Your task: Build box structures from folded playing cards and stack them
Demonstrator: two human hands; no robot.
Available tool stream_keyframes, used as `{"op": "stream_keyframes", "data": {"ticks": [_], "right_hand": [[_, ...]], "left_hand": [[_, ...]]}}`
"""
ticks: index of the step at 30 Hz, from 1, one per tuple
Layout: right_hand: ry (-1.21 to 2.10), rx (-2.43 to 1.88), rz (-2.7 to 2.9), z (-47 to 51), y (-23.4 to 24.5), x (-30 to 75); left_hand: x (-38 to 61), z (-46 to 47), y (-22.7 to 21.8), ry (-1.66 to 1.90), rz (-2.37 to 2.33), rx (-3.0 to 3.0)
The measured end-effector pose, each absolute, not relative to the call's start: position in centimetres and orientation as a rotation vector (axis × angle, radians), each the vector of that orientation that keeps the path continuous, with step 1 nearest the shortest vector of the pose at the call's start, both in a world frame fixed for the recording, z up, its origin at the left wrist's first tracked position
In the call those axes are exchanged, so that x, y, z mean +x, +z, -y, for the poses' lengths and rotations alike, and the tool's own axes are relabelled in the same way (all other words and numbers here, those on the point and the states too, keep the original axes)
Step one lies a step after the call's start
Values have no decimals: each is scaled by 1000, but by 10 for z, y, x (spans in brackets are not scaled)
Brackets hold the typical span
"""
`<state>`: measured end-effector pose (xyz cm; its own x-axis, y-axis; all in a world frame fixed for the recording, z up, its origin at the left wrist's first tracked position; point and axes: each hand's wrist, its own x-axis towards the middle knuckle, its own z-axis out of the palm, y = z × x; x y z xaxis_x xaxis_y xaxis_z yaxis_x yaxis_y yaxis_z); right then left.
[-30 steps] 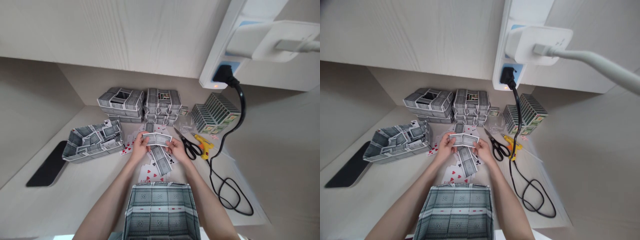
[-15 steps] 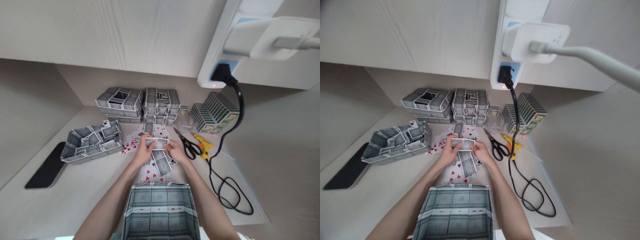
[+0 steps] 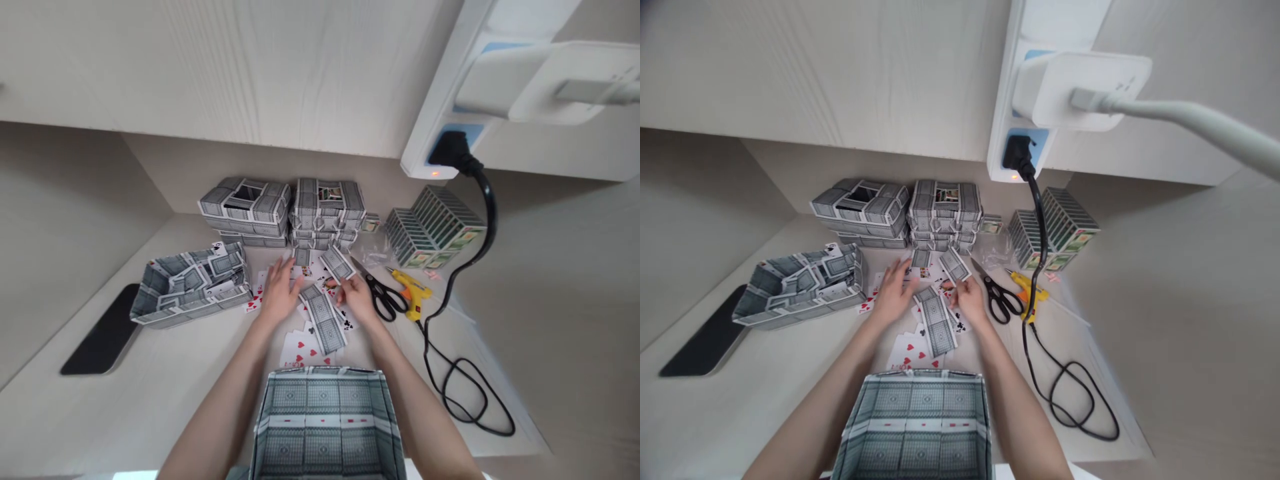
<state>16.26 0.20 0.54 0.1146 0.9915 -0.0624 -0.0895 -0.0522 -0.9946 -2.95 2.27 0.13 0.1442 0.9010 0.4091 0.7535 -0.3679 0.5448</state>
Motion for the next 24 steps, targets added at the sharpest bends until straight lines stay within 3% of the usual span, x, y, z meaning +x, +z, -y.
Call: {"op": "stream_keyframes", "data": {"ticks": [4,10,16,24], "right_hand": [[1130,-1305,1023,-5,-2,160],[1147,-1339,1022,-8,-8,157],[1239,-1266,1008,-8,-1,163],[1474,-1101,908,-1,13,175]], "left_hand": [[-22,-18,1,778,-1658,2424],[-20,-13,4,699,-1637,2482],[-23,-13,10,829,-1504,2422],[-30,-15,13,1170,-1737,2152]]}}
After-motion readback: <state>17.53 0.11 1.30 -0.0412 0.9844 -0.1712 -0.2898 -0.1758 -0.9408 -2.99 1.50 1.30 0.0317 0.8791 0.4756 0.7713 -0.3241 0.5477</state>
